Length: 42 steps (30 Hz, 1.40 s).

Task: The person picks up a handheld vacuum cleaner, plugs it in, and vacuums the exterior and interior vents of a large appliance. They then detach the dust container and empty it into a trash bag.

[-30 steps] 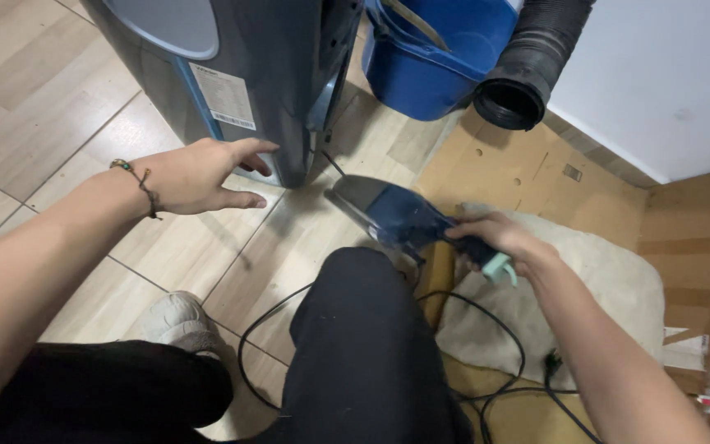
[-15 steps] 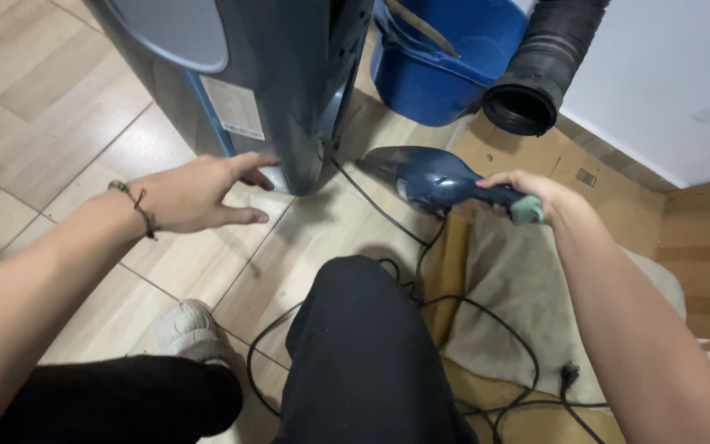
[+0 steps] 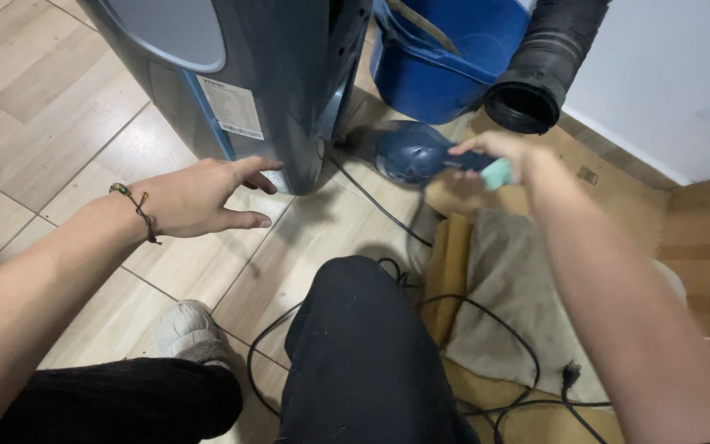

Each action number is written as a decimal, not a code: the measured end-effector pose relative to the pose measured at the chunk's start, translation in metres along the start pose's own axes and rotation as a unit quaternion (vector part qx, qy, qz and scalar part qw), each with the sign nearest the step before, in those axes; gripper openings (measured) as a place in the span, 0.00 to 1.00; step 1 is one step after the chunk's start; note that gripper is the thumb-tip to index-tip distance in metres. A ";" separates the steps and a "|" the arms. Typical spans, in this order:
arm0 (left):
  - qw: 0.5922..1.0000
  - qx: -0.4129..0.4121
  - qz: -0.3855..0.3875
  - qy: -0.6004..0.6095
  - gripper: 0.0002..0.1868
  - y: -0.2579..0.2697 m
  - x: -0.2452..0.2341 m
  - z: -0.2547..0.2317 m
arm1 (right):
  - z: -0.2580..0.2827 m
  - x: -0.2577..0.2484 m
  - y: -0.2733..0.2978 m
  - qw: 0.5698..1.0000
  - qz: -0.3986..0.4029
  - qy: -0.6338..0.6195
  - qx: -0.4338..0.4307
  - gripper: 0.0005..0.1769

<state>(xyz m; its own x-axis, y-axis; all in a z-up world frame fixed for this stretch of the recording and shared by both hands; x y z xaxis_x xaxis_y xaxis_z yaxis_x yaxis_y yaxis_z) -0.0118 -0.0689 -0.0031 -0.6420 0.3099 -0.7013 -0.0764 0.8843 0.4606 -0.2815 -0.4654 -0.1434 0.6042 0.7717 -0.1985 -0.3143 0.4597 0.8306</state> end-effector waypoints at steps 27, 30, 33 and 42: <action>1.000 0.006 -0.021 -0.006 0.43 -0.006 0.001 -0.006 | -0.047 0.018 0.071 0.989 -0.063 0.129 -0.026 0.32; 0.999 0.005 -0.023 -0.023 0.44 -0.004 0.005 -0.006 | -0.051 0.023 0.076 0.987 -0.070 0.137 -0.036 0.34; 0.999 0.008 -0.028 -0.041 0.45 -0.004 0.006 -0.004 | -0.051 0.019 0.077 0.985 -0.082 0.145 -0.046 0.37; 0.987 -0.101 -0.023 -0.119 0.46 0.008 0.013 0.016 | -0.062 0.019 0.087 0.988 -0.078 -0.018 -0.129 0.28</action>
Point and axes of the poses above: each hand's wrist, its own y-axis away from the middle knuckle, its own x-axis out of the palm, z = x × y, the point moved 7 cm from there along -y, towards the middle knuckle, and after that the axes turned 1 degree about y, right-handed, at the moved point
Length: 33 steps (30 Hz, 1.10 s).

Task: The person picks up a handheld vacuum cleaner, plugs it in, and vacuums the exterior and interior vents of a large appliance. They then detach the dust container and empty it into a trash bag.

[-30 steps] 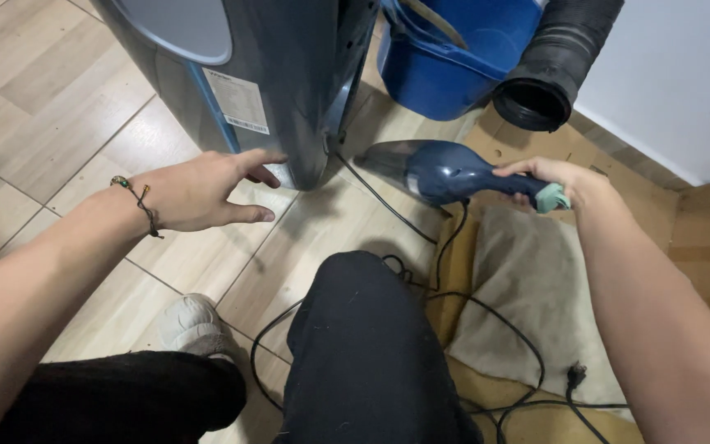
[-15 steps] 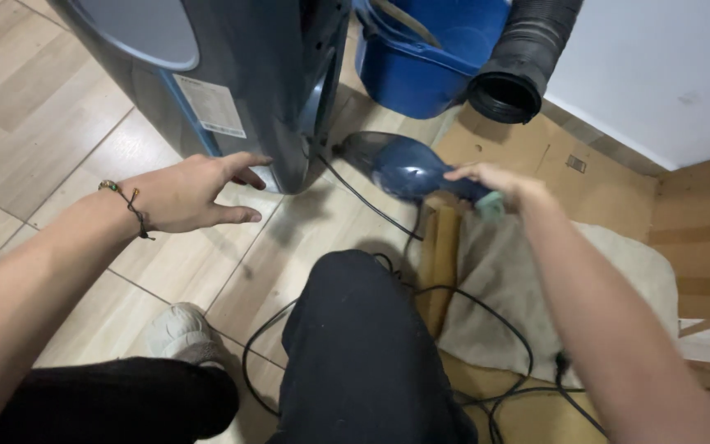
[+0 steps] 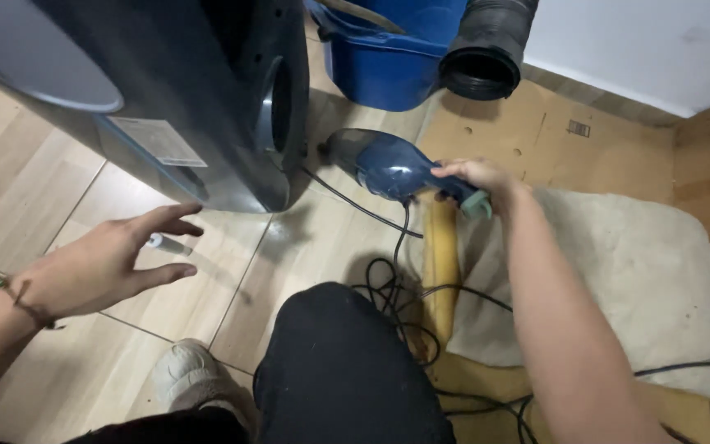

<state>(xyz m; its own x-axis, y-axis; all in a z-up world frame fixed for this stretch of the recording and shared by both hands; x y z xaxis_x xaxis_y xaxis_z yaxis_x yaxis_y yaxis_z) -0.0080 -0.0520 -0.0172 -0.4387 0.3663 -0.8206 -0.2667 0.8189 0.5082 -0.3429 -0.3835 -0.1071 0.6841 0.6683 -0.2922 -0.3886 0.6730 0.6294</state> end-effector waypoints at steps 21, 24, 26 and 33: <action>0.965 0.261 0.013 0.036 0.40 -0.024 0.018 -0.092 | -0.042 0.048 0.012 0.996 0.015 -0.084 0.016 0.31; 0.963 0.270 0.002 0.028 0.43 -0.032 0.020 -0.084 | -0.034 0.010 0.069 0.986 -0.113 0.065 0.104 0.36; 0.963 0.269 0.004 0.033 0.43 -0.036 0.015 -0.085 | -0.044 0.003 0.062 0.988 -0.130 0.056 0.065 0.29; 0.967 0.245 0.038 0.067 0.34 -0.034 -0.006 -0.091 | -0.113 -0.046 -0.101 0.963 -0.210 0.166 0.009 0.35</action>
Point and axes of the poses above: each hand's wrist, its own y-axis away from the middle knuckle, its own x-axis out of the palm, z = x × y, the point moved 7 cm from there along -y, towards the middle knuckle, and after that the axes turned 1 degree about y, right-handed, at the moved point
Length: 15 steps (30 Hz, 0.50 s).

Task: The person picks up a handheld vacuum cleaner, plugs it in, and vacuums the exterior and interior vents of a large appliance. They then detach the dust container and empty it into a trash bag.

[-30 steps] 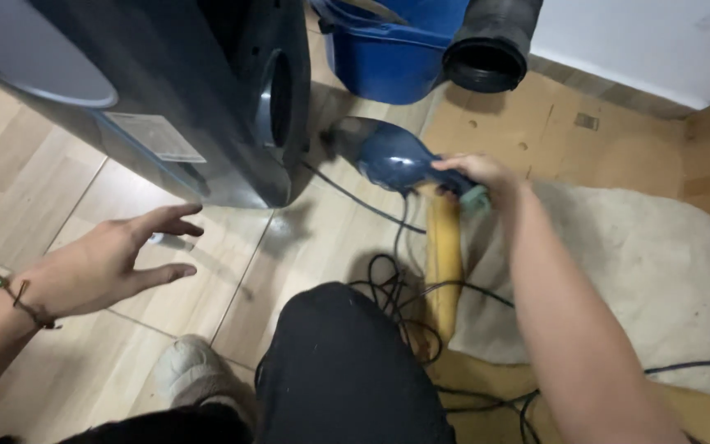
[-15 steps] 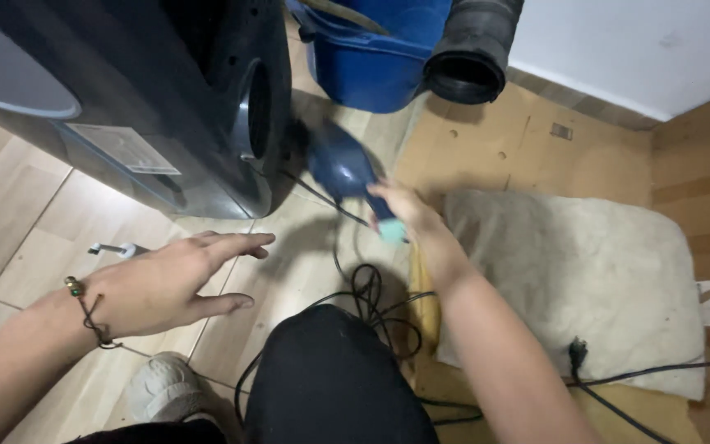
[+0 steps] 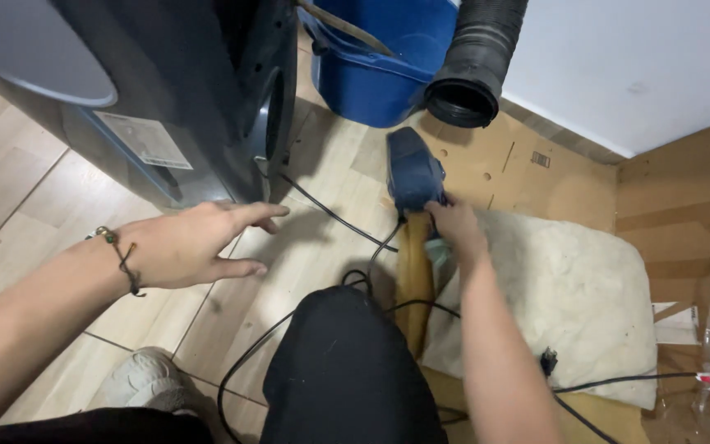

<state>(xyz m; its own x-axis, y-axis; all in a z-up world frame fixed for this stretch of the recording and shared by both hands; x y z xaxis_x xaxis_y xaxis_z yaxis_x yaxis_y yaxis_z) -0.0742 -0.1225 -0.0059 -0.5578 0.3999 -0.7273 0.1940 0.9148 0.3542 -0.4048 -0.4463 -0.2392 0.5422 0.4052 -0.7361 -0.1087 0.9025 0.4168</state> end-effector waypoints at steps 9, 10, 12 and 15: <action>0.998 0.053 -0.016 0.014 0.34 0.004 -0.020 -0.019 | 0.026 -0.052 0.097 0.966 0.095 -0.204 0.123 0.30; 0.999 0.050 -0.018 0.011 0.34 0.006 -0.022 -0.023 | 0.026 -0.045 0.083 0.966 0.098 -0.207 0.120 0.30; 0.997 0.067 -0.019 0.020 0.35 0.007 -0.024 -0.034 | 0.025 -0.024 0.057 0.956 0.143 -0.230 0.116 0.33; 0.997 0.068 -0.017 0.026 0.35 0.003 -0.025 -0.043 | 0.060 0.002 0.058 0.924 0.230 -0.281 0.120 0.24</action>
<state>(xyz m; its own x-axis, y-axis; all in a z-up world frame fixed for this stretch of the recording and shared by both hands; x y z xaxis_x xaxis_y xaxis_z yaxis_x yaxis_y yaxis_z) -0.0948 -0.1326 0.0386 -0.6063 0.3680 -0.7049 0.2804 0.9285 0.2436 -0.3598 -0.4018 -0.1841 0.8384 0.5381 -0.0862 -0.2848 0.5675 0.7725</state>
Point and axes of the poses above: each hand's wrist, its own y-axis away from the middle knuckle, its own x-axis out of the palm, z = x × y, the point moved 7 cm from there along -y, towards the middle knuckle, and after that the axes turned 1 degree about y, right-handed, at the moved point
